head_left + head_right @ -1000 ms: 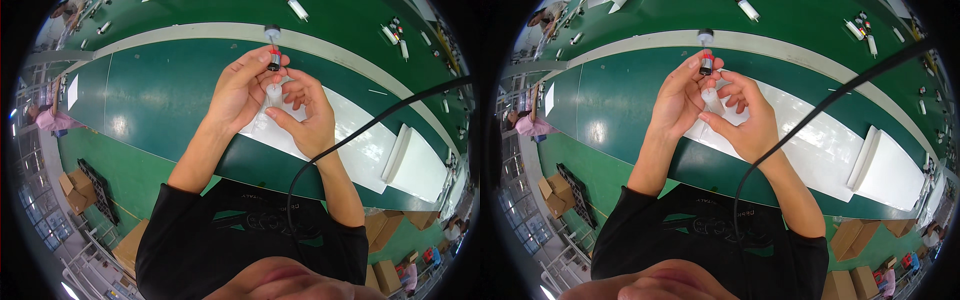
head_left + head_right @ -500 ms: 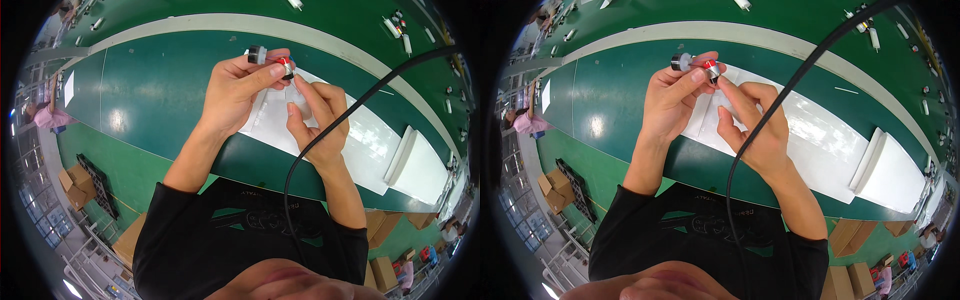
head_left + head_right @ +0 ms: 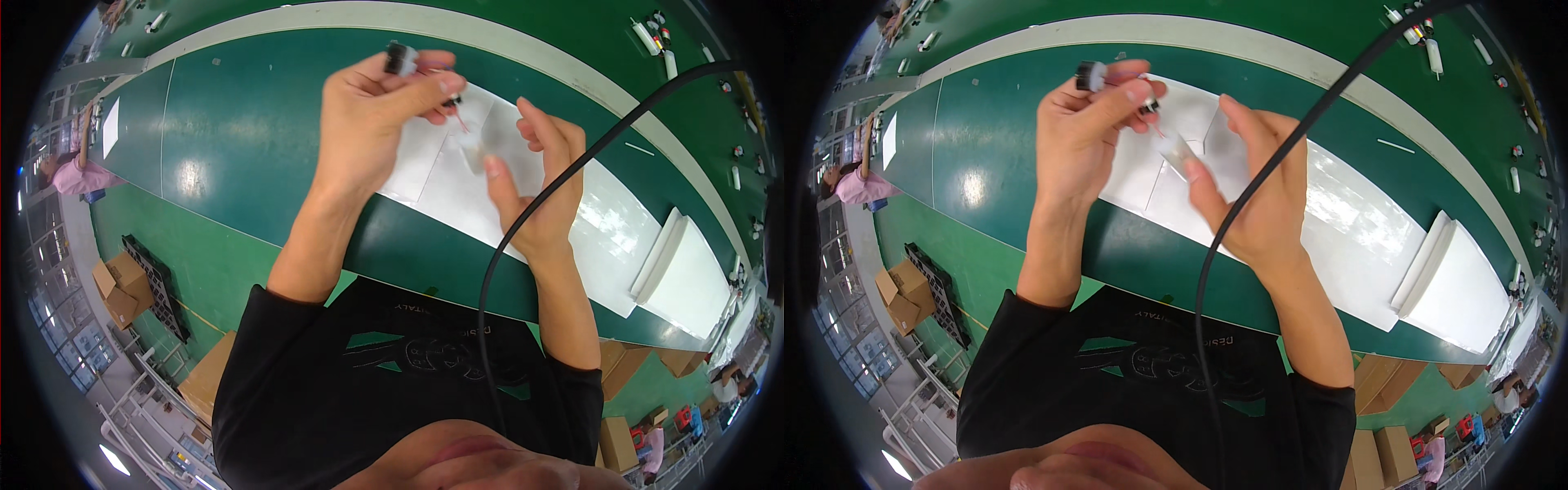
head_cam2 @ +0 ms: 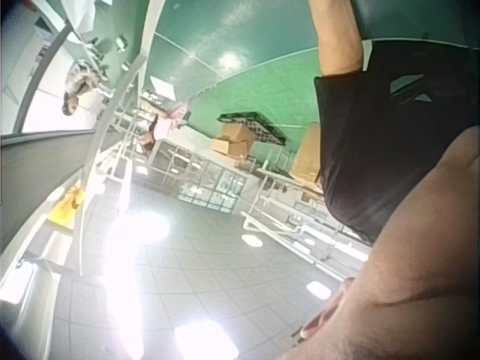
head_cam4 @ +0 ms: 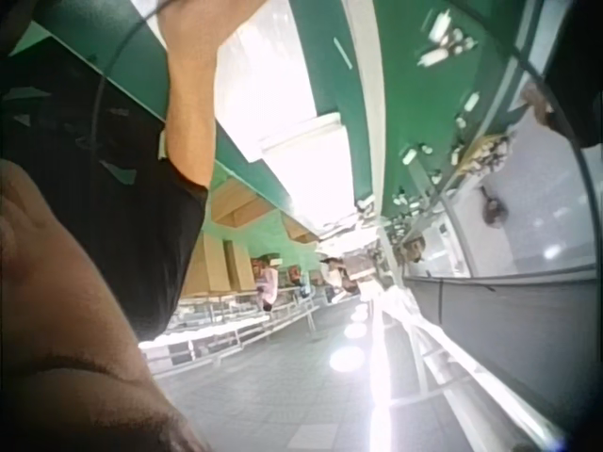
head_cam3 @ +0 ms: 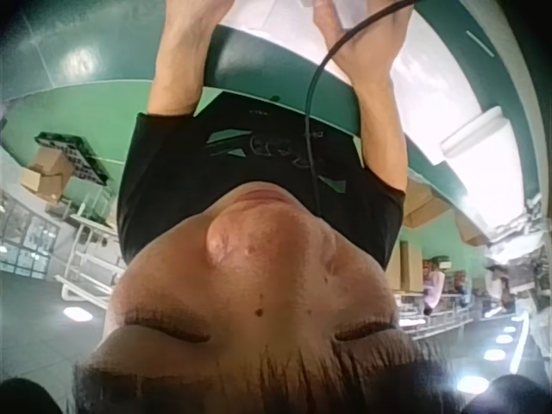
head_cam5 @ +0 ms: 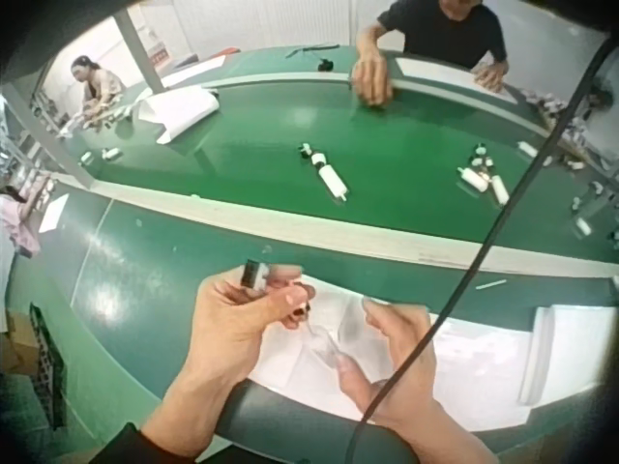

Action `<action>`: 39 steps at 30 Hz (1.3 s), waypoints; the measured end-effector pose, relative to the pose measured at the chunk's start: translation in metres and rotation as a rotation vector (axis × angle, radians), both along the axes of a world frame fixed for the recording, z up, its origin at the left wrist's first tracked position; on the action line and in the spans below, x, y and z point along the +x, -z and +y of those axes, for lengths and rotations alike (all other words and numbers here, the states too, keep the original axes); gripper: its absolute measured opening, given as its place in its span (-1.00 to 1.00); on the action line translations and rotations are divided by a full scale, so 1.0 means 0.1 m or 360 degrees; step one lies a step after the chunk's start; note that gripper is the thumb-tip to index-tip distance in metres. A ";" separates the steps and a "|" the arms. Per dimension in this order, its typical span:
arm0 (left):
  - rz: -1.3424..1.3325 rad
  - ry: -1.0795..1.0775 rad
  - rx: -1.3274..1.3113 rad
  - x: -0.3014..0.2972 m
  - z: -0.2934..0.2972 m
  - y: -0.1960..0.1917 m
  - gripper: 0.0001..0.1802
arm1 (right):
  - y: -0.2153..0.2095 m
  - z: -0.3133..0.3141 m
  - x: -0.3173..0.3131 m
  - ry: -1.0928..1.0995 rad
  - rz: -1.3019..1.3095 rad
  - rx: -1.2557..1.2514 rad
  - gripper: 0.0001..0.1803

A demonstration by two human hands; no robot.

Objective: The person assembles small electronic components and wires into plastic housings by hand at a workbench.

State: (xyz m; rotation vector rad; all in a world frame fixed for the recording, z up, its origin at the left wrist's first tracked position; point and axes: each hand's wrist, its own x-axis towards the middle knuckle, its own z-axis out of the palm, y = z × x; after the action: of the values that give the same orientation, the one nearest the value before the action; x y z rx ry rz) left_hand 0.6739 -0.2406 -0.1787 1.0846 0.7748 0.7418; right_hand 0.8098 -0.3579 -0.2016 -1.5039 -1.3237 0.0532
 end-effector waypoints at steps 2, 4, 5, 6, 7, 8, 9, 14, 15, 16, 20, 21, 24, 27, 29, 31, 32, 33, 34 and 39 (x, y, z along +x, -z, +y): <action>-0.0025 -0.0215 0.0123 -0.08 0.12 -0.05 -0.72 | 0.10 0.02 0.03 -0.0046 -0.0034 -0.0344 -0.75; -0.0013 -0.0271 0.0164 -0.14 0.18 -0.04 -0.70 | 0.15 0.04 -0.03 -0.0071 -0.0200 -0.0391 -0.79; -0.0034 -0.0313 0.0135 -0.16 0.19 -0.02 -0.69 | 0.17 0.05 -0.07 -0.0039 -0.0334 -0.0419 -0.77; -0.0053 -0.0355 0.0105 -0.17 0.20 0.02 -0.67 | 0.20 0.04 -0.11 -0.0005 -0.0466 -0.0446 -0.76; -0.0038 -0.0350 0.0083 -0.15 0.17 0.03 -0.64 | 0.19 0.00 -0.15 0.0001 -0.0461 -0.0476 -0.75; -0.0001 -0.0319 0.0021 -0.15 0.18 0.04 -0.61 | 0.19 0.04 -0.13 -0.0011 -0.0464 -0.0462 -0.75; -0.0050 -0.0289 0.0068 -0.11 0.25 0.06 -0.60 | 0.19 0.09 -0.10 -0.0036 -0.0502 -0.0482 -0.76; -0.0052 -0.0271 0.0137 -0.15 0.22 0.00 -0.58 | 0.06 0.11 -0.11 -0.0317 -0.0737 -0.0593 -0.77; -0.0041 -0.0281 0.0176 -0.17 0.24 0.00 -0.58 | 0.04 0.13 -0.10 -0.0340 -0.0815 -0.0590 -0.82; -0.0032 -0.0292 0.0212 -0.17 0.24 0.00 -0.57 | 0.03 0.15 -0.08 -0.0343 -0.0813 -0.0597 -0.82; -0.0027 -0.0282 0.0222 -0.18 0.27 -0.02 -0.55 | 0.02 0.21 -0.08 -0.0444 -0.0764 -0.0636 -0.87; 0.0019 -0.0314 0.0284 -0.19 0.26 -0.04 -0.55 | 0.02 0.22 -0.10 -0.0448 -0.0691 -0.0659 -0.87; 0.0056 -0.0335 0.0338 -0.18 0.24 -0.04 -0.55 | 0.06 0.22 -0.09 -0.0484 -0.0704 -0.0716 -0.84; 0.0049 -0.0316 0.0324 -0.20 0.23 -0.04 -0.56 | 0.11 0.23 -0.08 -0.0468 -0.0713 -0.0606 -0.82; 0.0044 -0.0310 0.0317 -0.22 0.26 -0.05 -0.56 | 0.16 0.24 -0.05 -0.0506 -0.0619 -0.0541 -0.81; -0.0005 -0.0303 0.0271 -0.24 0.25 -0.04 -0.56 | 0.19 0.25 -0.01 -0.0545 -0.0522 -0.0489 -0.80; -0.0005 -0.0307 0.0257 -0.25 0.26 -0.03 -0.56 | 0.20 0.25 0.01 -0.0575 -0.0257 -0.0472 -0.79; -0.0005 -0.0307 0.0252 -0.28 0.27 -0.03 -0.55 | 0.20 0.24 0.01 -0.0600 0.0009 -0.0453 -0.79; -0.0015 -0.0304 0.0254 -0.28 0.29 -0.03 -0.54 | 0.18 0.23 0.03 -0.0598 0.0001 -0.0459 -0.79; -0.0112 -0.0001 -0.0194 -0.51 -0.03 -0.15 -0.38 | 0.14 0.20 0.10 -0.0673 0.0568 -0.0572 -0.81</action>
State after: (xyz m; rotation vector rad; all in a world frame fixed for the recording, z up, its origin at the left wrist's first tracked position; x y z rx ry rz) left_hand 0.6228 -0.2436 -0.1641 0.9436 0.7505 0.7201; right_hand 0.8197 -0.3382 -0.2158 -1.3929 -1.3583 0.8301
